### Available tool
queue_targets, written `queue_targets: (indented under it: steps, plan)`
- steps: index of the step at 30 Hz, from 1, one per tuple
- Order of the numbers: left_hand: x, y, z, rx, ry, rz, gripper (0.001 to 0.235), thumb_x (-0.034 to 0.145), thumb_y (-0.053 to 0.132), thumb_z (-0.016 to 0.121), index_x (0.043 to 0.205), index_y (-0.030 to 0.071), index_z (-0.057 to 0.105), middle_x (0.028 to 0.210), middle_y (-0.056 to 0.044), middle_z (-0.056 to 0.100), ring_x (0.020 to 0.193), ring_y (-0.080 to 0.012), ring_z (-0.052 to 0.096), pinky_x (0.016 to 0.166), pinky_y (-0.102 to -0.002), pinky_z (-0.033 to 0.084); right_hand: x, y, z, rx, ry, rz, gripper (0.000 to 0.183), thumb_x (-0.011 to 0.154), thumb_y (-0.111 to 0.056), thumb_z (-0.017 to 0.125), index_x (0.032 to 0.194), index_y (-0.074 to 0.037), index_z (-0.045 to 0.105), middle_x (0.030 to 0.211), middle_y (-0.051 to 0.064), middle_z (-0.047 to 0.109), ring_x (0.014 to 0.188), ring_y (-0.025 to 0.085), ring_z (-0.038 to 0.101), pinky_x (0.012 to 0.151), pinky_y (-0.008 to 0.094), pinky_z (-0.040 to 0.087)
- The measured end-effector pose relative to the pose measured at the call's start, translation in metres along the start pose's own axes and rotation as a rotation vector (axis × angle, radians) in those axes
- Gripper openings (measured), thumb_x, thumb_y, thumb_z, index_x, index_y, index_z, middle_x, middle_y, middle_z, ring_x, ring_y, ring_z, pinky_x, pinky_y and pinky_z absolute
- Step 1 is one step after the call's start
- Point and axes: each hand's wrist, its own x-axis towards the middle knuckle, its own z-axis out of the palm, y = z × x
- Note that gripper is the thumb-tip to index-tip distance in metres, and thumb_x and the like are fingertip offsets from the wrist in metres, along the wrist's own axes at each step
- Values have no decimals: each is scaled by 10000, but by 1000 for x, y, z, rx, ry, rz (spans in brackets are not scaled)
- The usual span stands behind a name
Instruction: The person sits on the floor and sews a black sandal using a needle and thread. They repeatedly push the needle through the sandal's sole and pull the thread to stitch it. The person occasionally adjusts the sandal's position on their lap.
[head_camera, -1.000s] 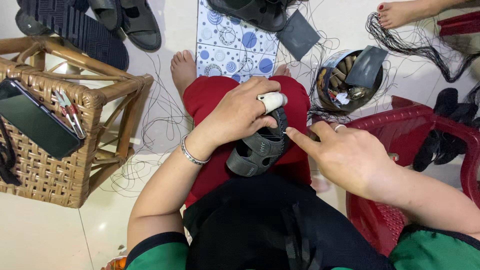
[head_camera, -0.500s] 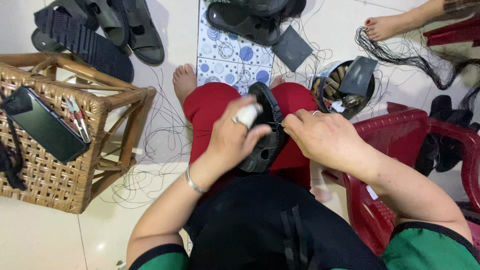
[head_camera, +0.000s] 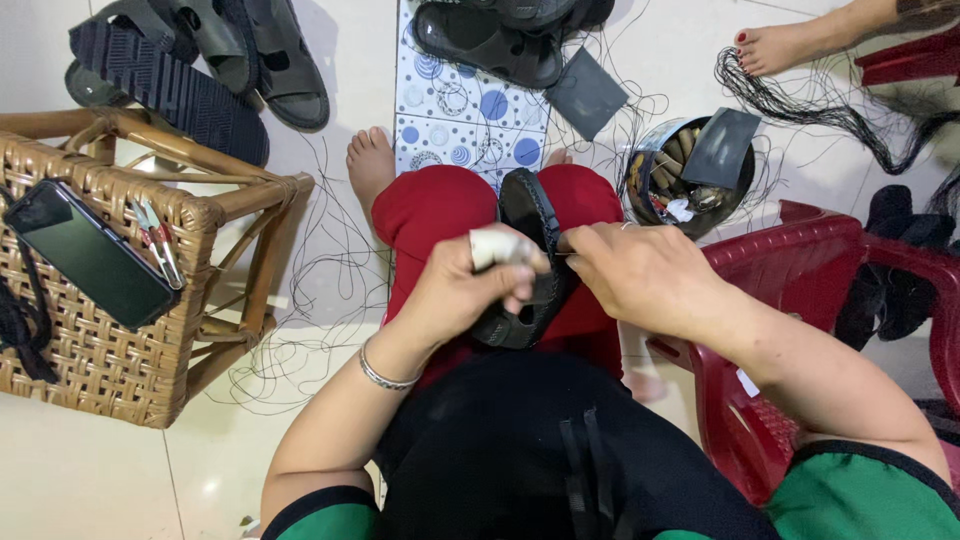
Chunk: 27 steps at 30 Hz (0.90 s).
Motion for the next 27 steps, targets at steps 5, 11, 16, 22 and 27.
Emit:
queue_targets:
  steps: [5,11,16,22,27]
  plan:
    - [17,-21,-13,485,185,-298,362,890,28,688,1240,40,599,749,-91,690,490,-147,673,436,-249,496,-7,5,23,293,98,70,220,956,-175,668,1164,-105,653,832,77,739,718,303,746,594,400,581]
    - [12,11,13,756,-126,-228,189,886,96,649,886,-71,562,663,-241,678,664,-429,725,506,-443,526,-14,2,-3,55,69,-77,261,978,-170,651,1226,-138,727,892,118,724,738,277,731,593,364,581]
    - [8,54,-3,687,51,-320,403,945,42,597,1332,96,500,763,14,579,593,-113,568,603,-281,483,-32,59,-56,34,-481,75,715,900,-124,607,1574,-299,442,815,-12,597,623,185,590,464,377,524]
    - [-2,32,11,579,169,-234,446,945,72,616,1375,94,500,772,59,562,608,-65,533,637,-227,479,-40,48,-42,445,9,106,367,991,-114,664,1356,-149,675,1070,63,768,820,149,710,792,297,636]
    - [-19,-9,24,642,291,59,480,876,-3,675,1345,-6,570,789,-119,735,551,-201,674,476,-294,548,-26,14,-6,371,53,41,280,965,-184,673,1214,-256,781,959,115,773,833,305,763,651,391,602]
